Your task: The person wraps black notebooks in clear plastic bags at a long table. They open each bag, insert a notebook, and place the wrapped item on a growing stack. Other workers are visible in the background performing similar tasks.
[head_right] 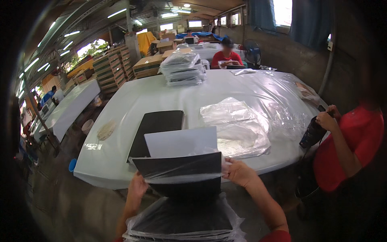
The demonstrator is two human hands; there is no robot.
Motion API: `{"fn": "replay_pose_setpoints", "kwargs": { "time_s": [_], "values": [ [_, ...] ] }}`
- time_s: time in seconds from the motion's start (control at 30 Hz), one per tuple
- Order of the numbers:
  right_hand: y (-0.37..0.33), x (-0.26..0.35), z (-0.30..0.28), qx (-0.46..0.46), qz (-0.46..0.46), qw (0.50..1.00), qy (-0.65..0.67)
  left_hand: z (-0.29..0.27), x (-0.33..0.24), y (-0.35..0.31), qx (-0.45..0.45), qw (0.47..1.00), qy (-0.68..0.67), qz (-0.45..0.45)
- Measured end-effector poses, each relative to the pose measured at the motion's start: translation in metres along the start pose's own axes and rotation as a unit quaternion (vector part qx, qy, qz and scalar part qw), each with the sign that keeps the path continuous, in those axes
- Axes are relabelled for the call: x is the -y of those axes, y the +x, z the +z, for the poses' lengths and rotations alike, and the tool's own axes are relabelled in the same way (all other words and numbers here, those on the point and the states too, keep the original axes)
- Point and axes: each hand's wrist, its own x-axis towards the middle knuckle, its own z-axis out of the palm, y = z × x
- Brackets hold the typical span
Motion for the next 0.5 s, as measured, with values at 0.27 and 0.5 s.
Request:
{"fn": "replay_pose_setpoints", "kwargs": {
  "time_s": [0.27, 0.5],
  "values": [
    [-0.008, -0.084, -0.096, -0.139, 0.085, 0.985, -0.064, 0.014, 0.054, -0.087, -0.008, 0.940, 0.333, -0.067],
    [-0.006, -0.125, -0.133, -0.178, 0.081, 0.976, -0.098, 0.007, 0.114, -0.135, -0.130, 0.950, -0.114, -0.258]
  ]
}}
